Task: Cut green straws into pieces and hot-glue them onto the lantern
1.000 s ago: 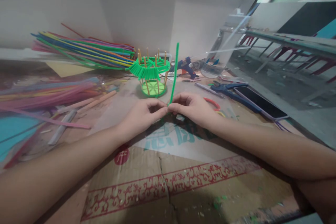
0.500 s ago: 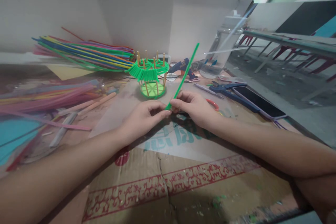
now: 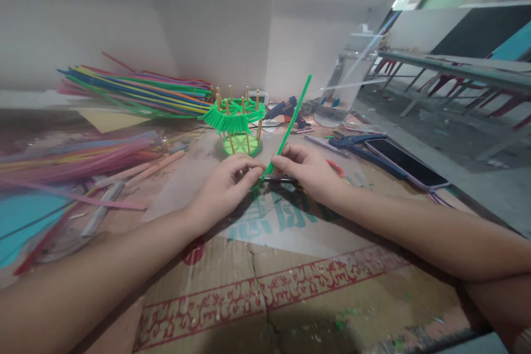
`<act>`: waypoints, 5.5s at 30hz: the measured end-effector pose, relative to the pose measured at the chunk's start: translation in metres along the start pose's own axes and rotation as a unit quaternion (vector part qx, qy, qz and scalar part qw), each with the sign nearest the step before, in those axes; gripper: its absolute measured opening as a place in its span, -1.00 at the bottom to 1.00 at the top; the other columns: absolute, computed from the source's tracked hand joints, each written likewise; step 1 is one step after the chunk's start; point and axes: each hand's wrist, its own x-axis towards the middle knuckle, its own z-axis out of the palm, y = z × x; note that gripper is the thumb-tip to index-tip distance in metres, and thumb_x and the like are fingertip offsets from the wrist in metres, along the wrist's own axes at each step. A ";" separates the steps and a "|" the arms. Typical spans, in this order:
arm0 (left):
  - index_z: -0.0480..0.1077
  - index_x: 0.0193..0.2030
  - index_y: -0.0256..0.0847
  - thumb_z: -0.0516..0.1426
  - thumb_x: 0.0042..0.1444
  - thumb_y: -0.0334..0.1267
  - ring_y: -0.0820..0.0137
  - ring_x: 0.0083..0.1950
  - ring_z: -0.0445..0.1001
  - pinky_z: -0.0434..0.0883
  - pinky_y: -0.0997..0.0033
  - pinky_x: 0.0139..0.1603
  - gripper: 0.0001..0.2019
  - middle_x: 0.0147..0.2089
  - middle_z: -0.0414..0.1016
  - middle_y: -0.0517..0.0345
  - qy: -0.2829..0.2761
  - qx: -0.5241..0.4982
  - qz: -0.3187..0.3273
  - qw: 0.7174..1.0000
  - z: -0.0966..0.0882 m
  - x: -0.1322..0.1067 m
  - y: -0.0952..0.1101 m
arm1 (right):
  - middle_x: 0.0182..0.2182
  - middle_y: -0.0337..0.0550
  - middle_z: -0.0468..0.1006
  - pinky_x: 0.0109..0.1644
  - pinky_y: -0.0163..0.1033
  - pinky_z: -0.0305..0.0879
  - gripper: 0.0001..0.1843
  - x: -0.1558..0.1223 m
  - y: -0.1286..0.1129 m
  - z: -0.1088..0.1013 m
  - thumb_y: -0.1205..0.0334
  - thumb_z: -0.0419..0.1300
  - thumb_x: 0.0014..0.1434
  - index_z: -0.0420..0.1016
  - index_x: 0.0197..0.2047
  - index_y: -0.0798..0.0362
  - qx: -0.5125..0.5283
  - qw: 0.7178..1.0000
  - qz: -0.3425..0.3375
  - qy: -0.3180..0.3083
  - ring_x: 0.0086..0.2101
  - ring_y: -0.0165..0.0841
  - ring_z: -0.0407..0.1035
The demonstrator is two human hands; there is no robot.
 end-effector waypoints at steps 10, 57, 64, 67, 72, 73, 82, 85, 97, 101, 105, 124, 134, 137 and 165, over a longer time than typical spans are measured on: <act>0.52 -0.32 -0.16 0.15 0.25 -0.25 0.39 -0.17 0.46 0.36 0.35 -0.09 -0.84 -0.27 0.52 0.18 -0.035 0.042 0.079 0.995 -0.001 -0.001 -0.005 | -0.54 -0.33 0.42 -0.39 -0.32 0.23 -0.74 -0.001 0.000 0.004 0.07 0.29 0.11 0.39 -0.42 0.06 0.021 0.999 0.014 -0.021 -0.50 -0.48 0.31; 0.50 -0.29 -0.16 0.16 0.23 -0.15 0.36 -0.16 0.47 0.37 0.33 -0.07 -0.83 -0.26 0.54 0.16 -0.057 0.024 0.053 0.997 0.000 -0.002 -0.003 | -0.51 -0.29 0.40 -0.37 -0.28 0.20 -0.74 -0.008 -0.003 0.008 0.05 0.29 0.10 0.40 -0.44 0.04 -0.054 0.999 0.006 -0.005 -0.47 -0.44 0.26; 0.50 -0.37 -0.17 0.12 0.25 -0.19 0.40 -0.26 0.44 0.34 0.39 -0.19 -0.78 -0.36 0.50 0.21 -0.071 0.007 0.027 0.997 -0.001 -0.001 -0.001 | -0.48 -0.26 0.46 -0.33 -0.27 0.26 -0.75 -0.008 -0.002 0.009 0.04 0.28 0.11 0.43 -0.39 0.05 -0.038 0.999 0.011 -0.018 -0.43 -0.42 0.32; 0.51 -0.36 -0.17 0.12 0.24 -0.18 0.39 -0.27 0.45 0.34 0.37 -0.17 -0.79 -0.37 0.51 0.20 -0.078 0.012 0.031 0.996 -0.001 0.000 0.000 | -0.45 -0.24 0.50 -0.32 -0.26 0.30 -0.74 -0.007 -0.002 0.008 0.03 0.29 0.09 0.47 -0.35 0.06 -0.046 0.999 0.009 -0.012 -0.41 -0.40 0.35; 0.47 -0.36 -0.18 0.16 0.19 -0.17 0.36 -0.24 0.44 0.35 0.35 -0.16 -0.83 -0.34 0.50 0.18 -0.096 0.010 0.025 0.995 0.000 0.000 0.002 | -0.49 -0.25 0.49 -0.35 -0.29 0.30 -0.72 -0.007 -0.004 0.005 0.01 0.29 0.09 0.47 -0.38 0.07 -0.026 0.999 0.029 -0.011 -0.45 -0.42 0.36; 0.45 -0.36 -0.19 0.20 0.16 -0.17 0.35 -0.23 0.44 0.35 0.35 -0.17 -0.85 -0.33 0.49 0.19 -0.089 0.008 0.014 0.996 0.000 0.000 0.002 | -0.48 -0.26 0.50 -0.35 -0.29 0.30 -0.73 -0.007 -0.005 0.004 0.02 0.30 0.09 0.47 -0.38 0.07 -0.021 0.999 0.032 -0.008 -0.45 -0.42 0.37; 0.49 -0.15 -0.14 0.22 0.14 -0.14 0.32 -0.18 0.44 0.34 0.31 -0.13 -0.81 -0.24 0.51 0.17 -0.074 0.056 0.025 0.995 0.002 0.001 0.000 | -0.47 -0.24 0.52 -0.34 -0.31 0.33 -0.77 -0.009 -0.009 0.008 0.07 0.31 0.10 0.53 -0.32 0.08 -0.002 0.999 0.054 -0.006 -0.45 -0.43 0.39; 0.50 -0.27 -0.16 0.12 0.24 -0.21 0.33 -0.21 0.43 0.33 0.31 -0.13 -0.85 -0.32 0.51 0.17 -0.078 0.068 0.053 0.993 0.001 0.000 -0.001 | -0.50 -0.26 0.52 -0.33 -0.30 0.34 -0.77 -0.009 -0.007 0.008 0.08 0.33 0.08 0.50 -0.37 0.08 0.022 0.999 0.046 -0.005 -0.46 -0.43 0.39; 0.41 -0.47 -0.23 0.00 0.29 -0.19 0.37 -0.29 0.42 0.33 0.38 -0.21 -0.66 -0.39 0.45 0.16 -0.085 0.006 0.017 0.996 -0.004 0.002 0.001 | -0.50 -0.25 0.49 -0.35 -0.29 0.27 -0.73 -0.006 -0.004 0.005 0.04 0.30 0.08 0.46 -0.39 0.08 -0.034 0.998 0.054 0.002 -0.47 -0.43 0.35; 0.40 -0.49 -0.24 0.00 0.29 -0.12 0.38 -0.31 0.40 0.32 0.39 -0.24 -0.62 -0.41 0.43 0.17 -0.104 -0.013 0.004 0.994 -0.005 0.002 0.000 | -0.50 -0.25 0.48 -0.35 -0.29 0.25 -0.71 -0.007 -0.005 0.006 0.01 0.29 0.08 0.43 -0.41 0.07 -0.060 0.998 0.037 -0.002 -0.45 -0.42 0.35; 0.48 -0.41 -0.22 0.05 0.26 -0.10 0.39 -0.29 0.42 0.32 0.41 -0.23 -0.67 -0.40 0.47 0.18 -0.118 -0.019 -0.001 0.993 -0.004 0.001 0.000 | -0.53 -0.27 0.43 -0.40 -0.30 0.19 -0.70 -0.007 -0.005 0.007 0.02 0.27 0.09 0.40 -0.45 0.07 -0.096 0.995 0.031 0.003 -0.48 -0.43 0.29; 0.47 -0.42 -0.21 -0.02 0.30 -0.13 0.39 -0.30 0.43 0.36 0.39 -0.23 -0.63 -0.38 0.50 0.16 -0.138 -0.052 -0.002 0.989 -0.005 0.003 0.000 | -0.53 -0.27 0.48 -0.38 -0.32 0.22 -0.70 -0.006 -0.004 0.007 0.04 0.29 0.10 0.39 -0.45 0.07 -0.042 0.998 0.044 -0.025 -0.49 -0.46 0.34; 0.53 -0.37 -0.18 0.23 0.15 -0.17 0.35 -0.23 0.43 0.31 0.32 -0.13 -0.84 -0.36 0.52 0.18 -0.086 0.039 0.053 0.994 -0.001 -0.001 0.001 | -0.54 -0.29 0.47 -0.42 -0.35 0.20 -0.72 -0.007 -0.007 0.007 0.05 0.29 0.11 0.41 -0.44 0.08 -0.009 0.997 0.066 -0.029 -0.50 -0.49 0.32; 0.54 -0.35 -0.16 0.22 0.18 -0.19 0.37 -0.25 0.43 0.28 0.31 -0.13 -0.86 -0.38 0.52 0.20 -0.074 0.050 0.070 0.994 -0.002 -0.001 0.001 | -0.55 -0.29 0.46 -0.42 -0.35 0.20 -0.71 -0.008 -0.006 0.008 0.05 0.28 0.13 0.40 -0.44 0.08 -0.009 0.997 0.067 -0.038 -0.51 -0.49 0.33; 0.50 -0.35 -0.21 -0.08 0.36 -0.14 0.38 -0.27 0.41 0.30 0.37 -0.15 -0.60 -0.35 0.51 0.16 -0.100 0.011 0.032 0.994 -0.005 -0.001 0.003 | -0.53 -0.23 0.48 -0.40 -0.30 0.23 -0.68 -0.009 -0.006 0.011 0.00 0.29 0.05 0.39 -0.48 0.07 -0.064 0.996 0.053 -0.008 -0.49 -0.44 0.33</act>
